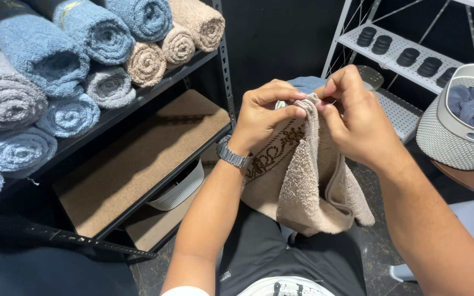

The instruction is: The person folds a blue towel with a gold pattern and places it on a shelf. They then pick up a beige towel, unfold it, fold it neatly, and place it on the shelf next to the blue one.

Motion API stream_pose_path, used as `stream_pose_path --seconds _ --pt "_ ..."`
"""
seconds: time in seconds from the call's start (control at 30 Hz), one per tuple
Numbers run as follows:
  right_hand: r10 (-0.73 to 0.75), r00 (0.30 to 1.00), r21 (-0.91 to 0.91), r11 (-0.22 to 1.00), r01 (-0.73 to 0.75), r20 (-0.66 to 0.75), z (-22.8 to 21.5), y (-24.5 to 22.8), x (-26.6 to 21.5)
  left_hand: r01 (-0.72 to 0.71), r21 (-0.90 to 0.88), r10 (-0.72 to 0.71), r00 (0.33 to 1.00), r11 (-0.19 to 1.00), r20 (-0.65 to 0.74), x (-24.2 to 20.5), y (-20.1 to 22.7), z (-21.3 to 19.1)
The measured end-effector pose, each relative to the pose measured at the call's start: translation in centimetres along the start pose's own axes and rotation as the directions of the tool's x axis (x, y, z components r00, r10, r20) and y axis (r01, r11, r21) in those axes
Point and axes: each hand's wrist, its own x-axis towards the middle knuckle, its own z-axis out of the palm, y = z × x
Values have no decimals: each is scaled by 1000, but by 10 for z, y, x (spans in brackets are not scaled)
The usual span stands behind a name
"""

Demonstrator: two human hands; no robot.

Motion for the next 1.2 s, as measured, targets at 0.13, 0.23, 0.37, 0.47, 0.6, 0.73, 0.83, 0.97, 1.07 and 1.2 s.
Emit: stream_pose_path --seconds 0.13,0.23,0.37,0.47,0.6,0.73,0.83,0.97,1.07,1.2 --pt "-103 993 -156 981 111 57 1 2 6 -2 10 1 998 1000 69 2 -6 -5" --pt "-82 992 -211 972 102 100 -4 4 12 9 47 -15 991 999 130 2 -12 -5" --pt "99 994 -96 991 -95 35 -2 7 20 -48 248 35 998 967 58 4 -10 3" --pt "-20 994 227 973 45 -109 17 46 23 42 239 -52 998 970 38 8 -14 9" --pt "-329 886 -271 931 246 -327 36 65 -13 -16 307 20 1000 952 -11 12 -36 4" --pt "-67 966 -41 997 58 -249 68 79 -39 -19 358 25 1000 934 -13 20 -46 -4" --pt "104 990 105 990 -93 -99 71 98 -35 -21 373 24 1000 928 -5 23 -50 -10" --pt "-7 958 232 971 -62 286 61 112 -26 60 411 -63 998 909 -6 33 -38 -19" --pt "-118 849 193 981 20 515 54 116 -31 53 288 -16 992 956 -129 41 -65 -41" --pt "-64 722 -95 980 177 689 54 139 -55 52 256 11 971 965 -239 55 -67 -72"
